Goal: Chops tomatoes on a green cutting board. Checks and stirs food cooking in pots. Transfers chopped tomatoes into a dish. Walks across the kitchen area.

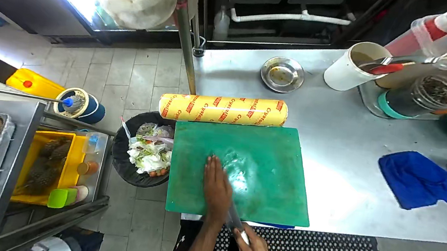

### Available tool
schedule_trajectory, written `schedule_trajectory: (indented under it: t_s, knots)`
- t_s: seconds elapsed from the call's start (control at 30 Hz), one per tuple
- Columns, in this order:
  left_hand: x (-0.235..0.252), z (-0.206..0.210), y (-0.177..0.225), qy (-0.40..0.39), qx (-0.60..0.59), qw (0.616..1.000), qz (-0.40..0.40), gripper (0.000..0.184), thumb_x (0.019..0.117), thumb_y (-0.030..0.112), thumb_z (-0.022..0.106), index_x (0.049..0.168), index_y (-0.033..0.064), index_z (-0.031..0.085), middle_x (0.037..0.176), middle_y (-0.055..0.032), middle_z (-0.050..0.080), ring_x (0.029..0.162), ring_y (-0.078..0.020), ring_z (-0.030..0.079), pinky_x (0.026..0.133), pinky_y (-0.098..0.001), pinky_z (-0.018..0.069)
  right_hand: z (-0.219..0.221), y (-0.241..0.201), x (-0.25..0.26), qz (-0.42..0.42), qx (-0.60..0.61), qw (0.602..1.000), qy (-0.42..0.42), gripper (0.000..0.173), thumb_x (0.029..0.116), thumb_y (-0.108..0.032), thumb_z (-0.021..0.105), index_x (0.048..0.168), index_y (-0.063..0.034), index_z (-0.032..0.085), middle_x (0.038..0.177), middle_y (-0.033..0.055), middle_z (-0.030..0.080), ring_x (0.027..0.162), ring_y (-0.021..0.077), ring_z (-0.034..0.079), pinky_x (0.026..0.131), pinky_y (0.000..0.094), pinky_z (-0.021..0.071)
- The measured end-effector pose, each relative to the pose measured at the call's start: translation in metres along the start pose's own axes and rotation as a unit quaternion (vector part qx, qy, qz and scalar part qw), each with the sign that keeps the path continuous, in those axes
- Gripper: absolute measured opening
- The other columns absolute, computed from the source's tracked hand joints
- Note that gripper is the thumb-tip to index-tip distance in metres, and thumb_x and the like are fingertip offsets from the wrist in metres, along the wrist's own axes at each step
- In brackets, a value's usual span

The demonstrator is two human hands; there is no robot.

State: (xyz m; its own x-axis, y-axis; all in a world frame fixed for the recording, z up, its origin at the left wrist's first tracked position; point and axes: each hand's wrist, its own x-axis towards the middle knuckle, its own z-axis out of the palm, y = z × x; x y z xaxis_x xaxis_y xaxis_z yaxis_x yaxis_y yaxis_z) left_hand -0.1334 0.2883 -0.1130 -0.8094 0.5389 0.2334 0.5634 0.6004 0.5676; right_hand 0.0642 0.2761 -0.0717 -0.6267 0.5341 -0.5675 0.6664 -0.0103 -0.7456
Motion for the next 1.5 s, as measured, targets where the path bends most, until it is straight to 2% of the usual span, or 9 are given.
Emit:
schedule_trajectory:
  t_s: [0.13, 0.33, 0.57, 0.67, 1.0, 1.2, 1.27, 1.4, 1.5]
  knots:
    - [-0.001, -0.001, -0.001, 0.043, -0.068, 0.995, -0.055, 0.046, 0.0991, 0.002, 0.049, 0.144, 0.004, 0.057, 0.153, -0.0137, 0.052, 0.145, -0.0258, 0.046, 0.116, -0.0414, 0.0451, 0.001, 0.001, 0.012, -0.034, -0.036, 0.999, -0.021, 0.034, 0.1038, -0.046, 0.052, 0.112, -0.0159, 0.066, 0.062, 0.0006, 0.061, 0.045, 0.015, 0.058, 0.044, 0.0361, 0.054]
    - [-0.002, -0.03, -0.002, 0.144, -0.126, 0.97, -0.151, 0.041, 0.102, 0.001, 0.048, 0.14, 0.0052, 0.062, 0.15, -0.0119, 0.055, 0.142, -0.0239, 0.05, 0.114, -0.0418, 0.0472, -0.02, -0.03, 0.014, -0.126, -0.17, 0.975, -0.066, 0.039, 0.1041, -0.047, 0.05, 0.113, -0.0125, 0.066, 0.065, 0.0031, 0.062, 0.05, 0.0167, 0.062, 0.05, 0.0382, 0.0562]
    - [-0.047, -0.127, -0.017, 0.316, -0.142, 0.9, -0.265, 0.038, 0.1065, 0.008, 0.046, 0.142, 0.0077, 0.061, 0.151, -0.008, 0.055, 0.139, -0.0169, 0.054, 0.113, -0.0385, 0.0488, -0.016, -0.081, -0.022, -0.308, -0.334, 0.88, -0.14, 0.037, 0.104, -0.043, 0.048, 0.112, -0.0123, 0.068, 0.072, 0.0057, 0.067, 0.065, 0.0238, 0.069, 0.059, 0.0446, 0.0574]
    - [-0.094, -0.174, -0.037, 0.398, -0.124, 0.857, -0.304, 0.038, 0.1067, 0.01, 0.047, 0.142, 0.0064, 0.06, 0.153, -0.0083, 0.053, 0.141, -0.018, 0.051, 0.114, -0.0387, 0.0475, 0.008, -0.096, -0.048, -0.383, -0.362, 0.826, -0.2, 0.035, 0.1029, -0.041, 0.05, 0.11, -0.0122, 0.069, 0.069, 0.0057, 0.067, 0.06, 0.0243, 0.068, 0.054, 0.0453, 0.0569]
    - [-0.332, -0.345, -0.084, 0.663, 0.006, 0.627, -0.409, 0.037, 0.1058, 0.008, 0.048, 0.14, 0.0085, 0.063, 0.15, -0.0068, 0.056, 0.137, -0.0175, 0.055, 0.11, -0.0371, 0.0506, 0.151, -0.128, -0.195, -0.533, -0.413, 0.58, -0.457, 0.035, 0.1013, -0.033, 0.057, 0.115, -0.0028, 0.069, 0.077, 0.0172, 0.071, 0.066, 0.0382, 0.071, 0.058, 0.0557, 0.0573]
    - [-0.541, -0.424, -0.08, 0.729, 0.122, 0.48, -0.472, 0.037, 0.1079, 0.013, 0.048, 0.142, 0.0068, 0.059, 0.147, -0.0077, 0.059, 0.129, -0.0162, 0.061, 0.109, -0.0368, 0.0503, 0.27, -0.078, -0.333, -0.635, -0.375, 0.407, -0.538, 0.03, 0.1002, -0.035, 0.057, 0.108, -0.0093, 0.069, 0.072, 0.0104, 0.068, 0.058, 0.0301, 0.069, 0.05, 0.0472, 0.057]
    - [-0.61, -0.447, -0.063, 0.737, 0.156, 0.421, -0.504, 0.037, 0.1077, 0.012, 0.049, 0.142, 0.0053, 0.058, 0.146, -0.008, 0.06, 0.128, -0.0162, 0.061, 0.108, -0.0364, 0.0505, 0.298, -0.064, -0.393, -0.624, -0.388, 0.344, -0.585, 0.029, 0.1011, -0.032, 0.055, 0.113, -0.0084, 0.069, 0.076, 0.0127, 0.07, 0.063, 0.0324, 0.071, 0.054, 0.0488, 0.0586]
    - [-0.733, -0.48, -0.041, 0.742, 0.234, 0.315, -0.543, 0.036, 0.104, 0.005, 0.05, 0.138, -0.0013, 0.059, 0.133, -0.0155, 0.065, 0.112, -0.0171, 0.066, 0.096, -0.0345, 0.0547, 0.35, -0.047, -0.504, -0.482, -0.5, 0.205, -0.69, 0.037, 0.1088, -0.029, 0.041, 0.134, -0.0068, 0.056, 0.103, 0.0228, 0.07, 0.095, 0.0434, 0.071, 0.08, 0.0585, 0.0575]
    - [-0.822, -0.488, -0.038, 0.685, 0.324, 0.284, -0.588, 0.032, 0.1026, 0.002, 0.052, 0.132, -0.0058, 0.062, 0.125, -0.0206, 0.068, 0.11, -0.0221, 0.068, 0.097, -0.0352, 0.055, 0.375, -0.028, -0.544, -0.446, -0.498, 0.17, -0.724, 0.034, 0.1079, -0.027, 0.042, 0.133, -0.0074, 0.055, 0.105, 0.0229, 0.069, 0.099, 0.0434, 0.07, 0.081, 0.0592, 0.0568]
